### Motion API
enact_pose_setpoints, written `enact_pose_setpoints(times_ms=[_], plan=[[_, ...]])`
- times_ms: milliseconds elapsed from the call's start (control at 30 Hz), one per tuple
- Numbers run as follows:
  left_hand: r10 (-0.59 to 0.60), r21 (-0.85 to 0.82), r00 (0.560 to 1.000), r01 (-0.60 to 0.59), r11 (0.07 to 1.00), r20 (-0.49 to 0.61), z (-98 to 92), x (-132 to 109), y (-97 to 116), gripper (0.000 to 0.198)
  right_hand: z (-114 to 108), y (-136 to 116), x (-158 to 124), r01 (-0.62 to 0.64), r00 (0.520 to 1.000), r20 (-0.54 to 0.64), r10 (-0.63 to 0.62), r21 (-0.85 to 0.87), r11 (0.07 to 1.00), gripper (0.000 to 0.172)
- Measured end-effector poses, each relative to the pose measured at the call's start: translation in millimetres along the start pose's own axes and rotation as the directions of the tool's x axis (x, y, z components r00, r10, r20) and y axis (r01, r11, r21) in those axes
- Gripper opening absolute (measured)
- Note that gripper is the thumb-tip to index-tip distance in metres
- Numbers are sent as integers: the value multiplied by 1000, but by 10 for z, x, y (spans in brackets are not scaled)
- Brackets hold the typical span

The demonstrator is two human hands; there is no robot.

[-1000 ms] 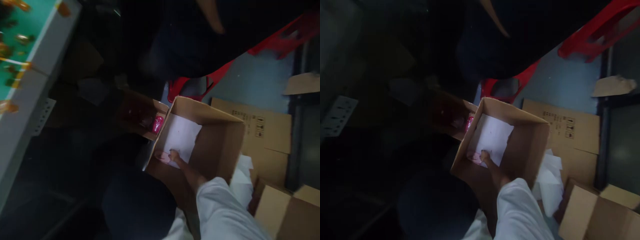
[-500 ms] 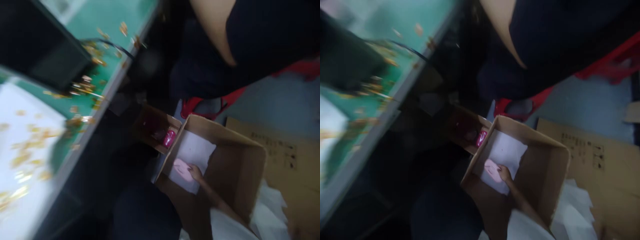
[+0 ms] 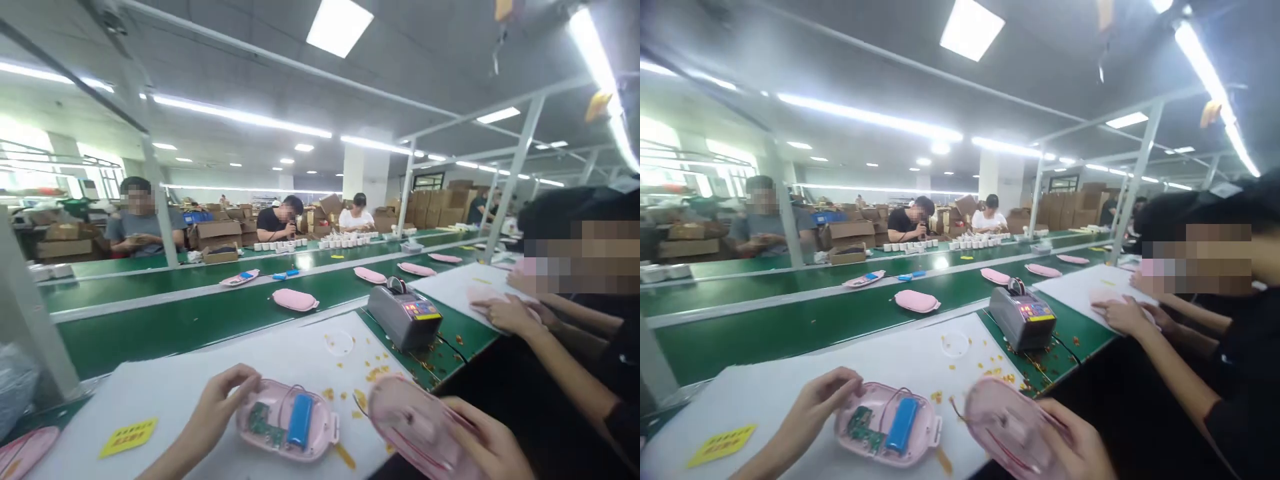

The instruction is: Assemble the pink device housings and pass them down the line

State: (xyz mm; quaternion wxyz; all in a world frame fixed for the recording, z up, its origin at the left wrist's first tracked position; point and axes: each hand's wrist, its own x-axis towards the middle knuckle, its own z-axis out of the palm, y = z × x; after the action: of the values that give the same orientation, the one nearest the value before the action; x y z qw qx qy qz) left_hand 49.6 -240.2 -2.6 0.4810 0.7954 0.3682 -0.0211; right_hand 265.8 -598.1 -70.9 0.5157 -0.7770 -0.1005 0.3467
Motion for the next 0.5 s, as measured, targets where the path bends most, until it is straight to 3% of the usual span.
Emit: enact_pose_setpoints(times_ms=[100,167,233,267,400,500], plan=[[237,49,966,-233,971,-104,86,-17,-48,35,787,-648,368,205,974,119,-192,-104,973,30],[473,169,873,-452,876,-115,143,-17,-80,28,1269,-957,510,317,945,149,-290,-206,926,27],[610,291,790,-571,768,-59,186,-14,-111,28,1606,-1142,544,375,923,193,-333,-248,893,25],[616,336,787,-572,748,-33,197,-17,-118,28,1713,-1193,531,385,919,198,-341,-256,887,24],[491,347,870,-476,808,48,151,-43,-87,29,1836,-1227,413,363,932,138,-336,-322,874,22],[507,275,853,-521,808,125,82,-6,-86,29,1786,-1192,371,372,928,123,-351,-351,859,22]])
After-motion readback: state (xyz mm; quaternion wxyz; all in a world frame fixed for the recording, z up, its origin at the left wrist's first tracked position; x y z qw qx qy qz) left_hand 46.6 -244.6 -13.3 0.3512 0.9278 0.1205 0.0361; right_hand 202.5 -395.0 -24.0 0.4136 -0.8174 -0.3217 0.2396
